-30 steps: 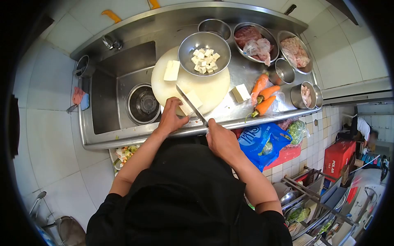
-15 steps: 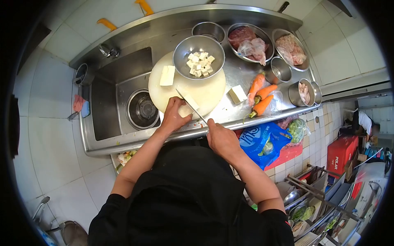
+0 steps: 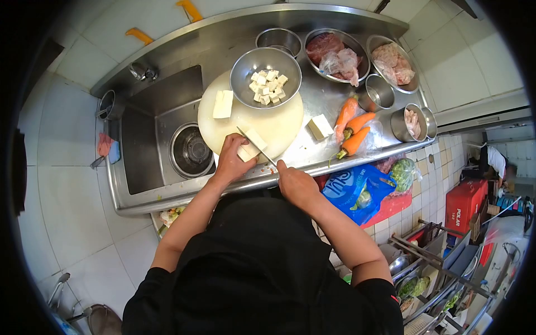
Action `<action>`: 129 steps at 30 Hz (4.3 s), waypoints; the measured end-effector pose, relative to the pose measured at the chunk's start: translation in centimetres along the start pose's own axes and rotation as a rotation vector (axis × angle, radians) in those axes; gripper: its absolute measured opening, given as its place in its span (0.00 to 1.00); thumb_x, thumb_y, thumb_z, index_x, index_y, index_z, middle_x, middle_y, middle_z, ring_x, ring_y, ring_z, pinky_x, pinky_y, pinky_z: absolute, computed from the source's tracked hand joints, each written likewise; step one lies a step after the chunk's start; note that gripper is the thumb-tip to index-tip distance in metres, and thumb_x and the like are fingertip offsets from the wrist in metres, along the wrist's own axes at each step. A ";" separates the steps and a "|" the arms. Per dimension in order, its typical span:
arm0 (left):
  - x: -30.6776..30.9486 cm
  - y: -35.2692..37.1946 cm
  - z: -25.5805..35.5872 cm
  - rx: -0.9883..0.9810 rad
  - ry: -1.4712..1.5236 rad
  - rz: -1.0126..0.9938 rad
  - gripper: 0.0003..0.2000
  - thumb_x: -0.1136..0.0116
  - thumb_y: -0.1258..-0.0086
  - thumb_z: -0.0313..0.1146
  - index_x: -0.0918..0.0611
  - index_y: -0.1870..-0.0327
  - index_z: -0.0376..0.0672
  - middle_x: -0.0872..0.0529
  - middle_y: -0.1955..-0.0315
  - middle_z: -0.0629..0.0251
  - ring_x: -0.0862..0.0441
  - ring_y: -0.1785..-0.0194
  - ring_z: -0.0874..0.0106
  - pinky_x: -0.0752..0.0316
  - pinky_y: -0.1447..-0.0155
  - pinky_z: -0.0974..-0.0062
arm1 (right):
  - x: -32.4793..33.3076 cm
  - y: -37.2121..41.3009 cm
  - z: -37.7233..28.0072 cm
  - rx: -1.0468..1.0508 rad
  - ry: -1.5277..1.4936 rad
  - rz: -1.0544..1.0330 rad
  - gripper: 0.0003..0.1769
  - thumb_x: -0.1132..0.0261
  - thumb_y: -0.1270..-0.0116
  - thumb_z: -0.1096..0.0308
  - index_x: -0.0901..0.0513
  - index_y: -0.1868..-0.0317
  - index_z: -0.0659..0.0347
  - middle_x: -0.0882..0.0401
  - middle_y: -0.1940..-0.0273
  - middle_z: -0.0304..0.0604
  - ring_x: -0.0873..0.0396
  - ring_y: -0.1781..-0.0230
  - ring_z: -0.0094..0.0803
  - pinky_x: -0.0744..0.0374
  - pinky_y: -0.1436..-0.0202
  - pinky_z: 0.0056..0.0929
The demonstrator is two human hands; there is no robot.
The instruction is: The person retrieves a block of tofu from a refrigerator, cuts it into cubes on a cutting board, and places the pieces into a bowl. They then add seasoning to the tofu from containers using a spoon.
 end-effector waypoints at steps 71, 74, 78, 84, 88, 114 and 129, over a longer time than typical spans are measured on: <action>0.9 -0.6 0.4 0.083 -0.015 -0.148 0.30 0.19 0.41 0.38 0.18 0.38 0.36 0.22 0.39 0.53 0.19 0.33 0.53 0.22 0.26 0.60 | 4.6 3.7 -4.4 0.013 -0.100 0.138 0.11 0.40 0.21 0.70 0.28 0.48 0.68 0.14 0.63 0.66 0.13 0.60 0.65 0.17 0.54 0.62; 0.7 -0.5 0.1 0.072 -0.008 -0.127 0.29 0.18 0.42 0.37 0.17 0.40 0.35 0.21 0.41 0.54 0.19 0.34 0.55 0.21 0.27 0.61 | 4.6 3.2 -4.5 -0.011 -0.098 0.083 0.11 0.40 0.21 0.70 0.29 0.48 0.69 0.14 0.63 0.68 0.13 0.59 0.67 0.18 0.53 0.63; 0.6 -0.5 -0.3 0.078 0.014 -0.145 0.30 0.19 0.42 0.38 0.17 0.39 0.36 0.23 0.38 0.52 0.19 0.34 0.53 0.22 0.27 0.60 | 4.1 2.3 -4.3 -0.010 -0.089 0.014 0.11 0.40 0.22 0.71 0.31 0.49 0.70 0.14 0.66 0.69 0.13 0.60 0.68 0.18 0.52 0.64; 0.5 -0.1 -0.5 0.030 0.017 -0.085 0.30 0.18 0.43 0.37 0.17 0.39 0.36 0.23 0.39 0.52 0.19 0.34 0.52 0.21 0.28 0.60 | -0.5 0.3 -2.7 -0.038 -0.053 0.020 0.11 0.42 0.19 0.69 0.28 0.47 0.70 0.13 0.68 0.66 0.10 0.62 0.63 0.14 0.57 0.61; 0.3 0.5 -0.6 0.044 0.015 -0.074 0.30 0.19 0.43 0.36 0.17 0.39 0.36 0.23 0.39 0.52 0.19 0.34 0.52 0.22 0.28 0.60 | -1.9 0.8 -1.9 -0.020 -0.049 0.082 0.11 0.42 0.20 0.70 0.28 0.46 0.69 0.13 0.68 0.65 0.10 0.63 0.63 0.14 0.58 0.61; -1.7 -2.4 0.2 -0.036 -0.017 -0.083 0.31 0.18 0.46 0.35 0.19 0.42 0.34 0.23 0.42 0.50 0.24 0.34 0.50 0.25 0.27 0.59 | 4.0 2.8 -2.8 -0.051 -0.140 0.130 0.10 0.41 0.20 0.70 0.30 0.48 0.68 0.14 0.62 0.67 0.13 0.58 0.66 0.18 0.53 0.62; -1.8 -2.4 -0.5 -0.012 0.021 -0.090 0.32 0.19 0.47 0.34 0.20 0.41 0.35 0.23 0.41 0.50 0.23 0.33 0.51 0.23 0.28 0.61 | -0.2 0.2 -1.1 -0.090 -0.036 0.043 0.10 0.45 0.19 0.71 0.28 0.45 0.68 0.11 0.65 0.65 0.09 0.60 0.62 0.13 0.54 0.58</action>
Point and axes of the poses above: each hand's wrist, its own y-axis away from the middle knuckle, its own x-axis out of the back of the hand, z = x × y, the point moved 5 cm from there along -y, towards the middle knuckle
